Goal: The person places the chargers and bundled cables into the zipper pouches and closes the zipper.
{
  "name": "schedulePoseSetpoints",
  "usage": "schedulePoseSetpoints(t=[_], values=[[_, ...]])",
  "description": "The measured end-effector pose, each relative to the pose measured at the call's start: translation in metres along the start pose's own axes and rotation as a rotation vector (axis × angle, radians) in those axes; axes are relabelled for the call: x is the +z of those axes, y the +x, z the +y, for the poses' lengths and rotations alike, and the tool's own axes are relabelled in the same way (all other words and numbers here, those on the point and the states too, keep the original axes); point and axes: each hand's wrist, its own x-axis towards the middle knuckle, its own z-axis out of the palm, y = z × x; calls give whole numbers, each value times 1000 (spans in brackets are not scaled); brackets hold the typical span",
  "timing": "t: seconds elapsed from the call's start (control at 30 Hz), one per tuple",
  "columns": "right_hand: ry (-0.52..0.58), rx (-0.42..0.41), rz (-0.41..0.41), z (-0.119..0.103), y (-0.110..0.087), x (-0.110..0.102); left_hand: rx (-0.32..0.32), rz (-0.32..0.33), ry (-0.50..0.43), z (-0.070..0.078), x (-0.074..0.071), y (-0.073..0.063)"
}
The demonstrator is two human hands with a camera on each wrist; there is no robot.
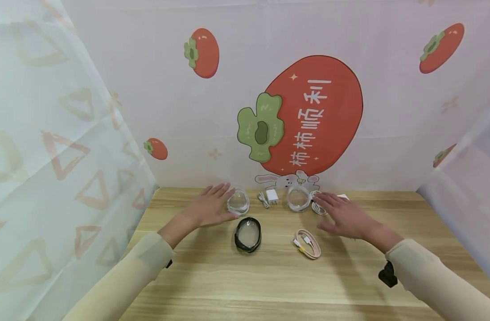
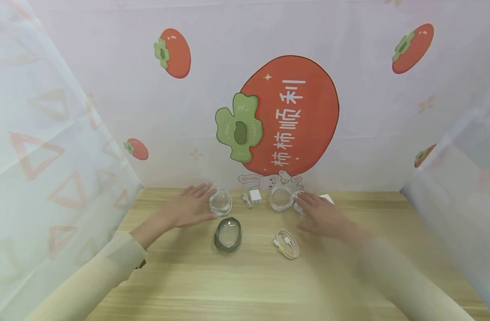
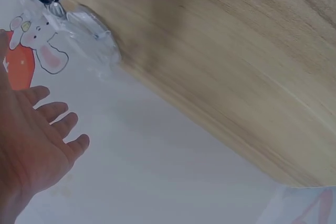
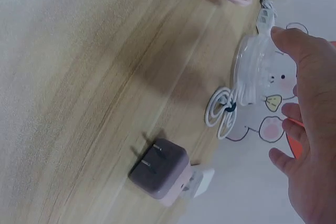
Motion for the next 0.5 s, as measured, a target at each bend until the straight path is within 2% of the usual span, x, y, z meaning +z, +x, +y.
schedulePoseSetpoints(t=[0.33,0.5], values=[[27,-59,-62,-9,-1,3,103,-17,-7,17,-1,1],[43,-99,-53,-18,-1,0,185,57,34,25,4,1]])
